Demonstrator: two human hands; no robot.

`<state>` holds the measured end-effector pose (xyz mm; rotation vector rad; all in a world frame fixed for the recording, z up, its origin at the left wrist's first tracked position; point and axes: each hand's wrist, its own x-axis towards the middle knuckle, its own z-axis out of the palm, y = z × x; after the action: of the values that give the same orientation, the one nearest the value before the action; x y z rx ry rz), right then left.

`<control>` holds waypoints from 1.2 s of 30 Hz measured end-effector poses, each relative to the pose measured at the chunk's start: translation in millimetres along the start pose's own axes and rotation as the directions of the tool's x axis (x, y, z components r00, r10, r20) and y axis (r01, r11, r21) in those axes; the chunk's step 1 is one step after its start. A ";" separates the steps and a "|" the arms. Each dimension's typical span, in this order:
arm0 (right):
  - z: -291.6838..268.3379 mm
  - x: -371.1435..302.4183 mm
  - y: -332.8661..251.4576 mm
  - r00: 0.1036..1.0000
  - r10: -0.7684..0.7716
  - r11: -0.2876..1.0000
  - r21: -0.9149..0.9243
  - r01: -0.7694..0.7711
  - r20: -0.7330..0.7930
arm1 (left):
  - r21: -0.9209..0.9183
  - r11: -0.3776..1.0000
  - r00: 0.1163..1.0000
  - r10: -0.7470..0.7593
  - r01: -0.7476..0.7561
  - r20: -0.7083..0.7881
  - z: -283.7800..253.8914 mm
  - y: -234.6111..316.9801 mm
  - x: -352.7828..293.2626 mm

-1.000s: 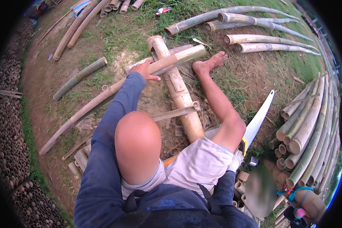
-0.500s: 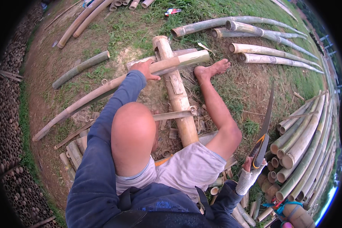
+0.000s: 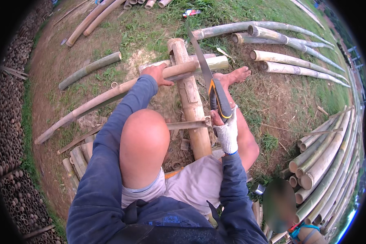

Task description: The person sits on the ground and uses a hand saw to cut long bamboo poles into shorter sections. They position each pole on a makeshift wooden stand, saw through it, and then move the cut pieces aside.

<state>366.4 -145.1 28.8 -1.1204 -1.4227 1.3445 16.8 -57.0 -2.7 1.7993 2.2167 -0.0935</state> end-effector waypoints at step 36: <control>-5.6 -2.1 24.3 0.972 -0.075 0.954 -0.268 0.135 0.221 | -0.050 0.997 0.999 0.053 -0.053 -0.012 0.9 -5.3 4.0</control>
<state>373.5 -145.4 4.8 -1.0873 -1.8488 1.2375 11.2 -54.5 -5.3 1.8340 2.1571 -0.0167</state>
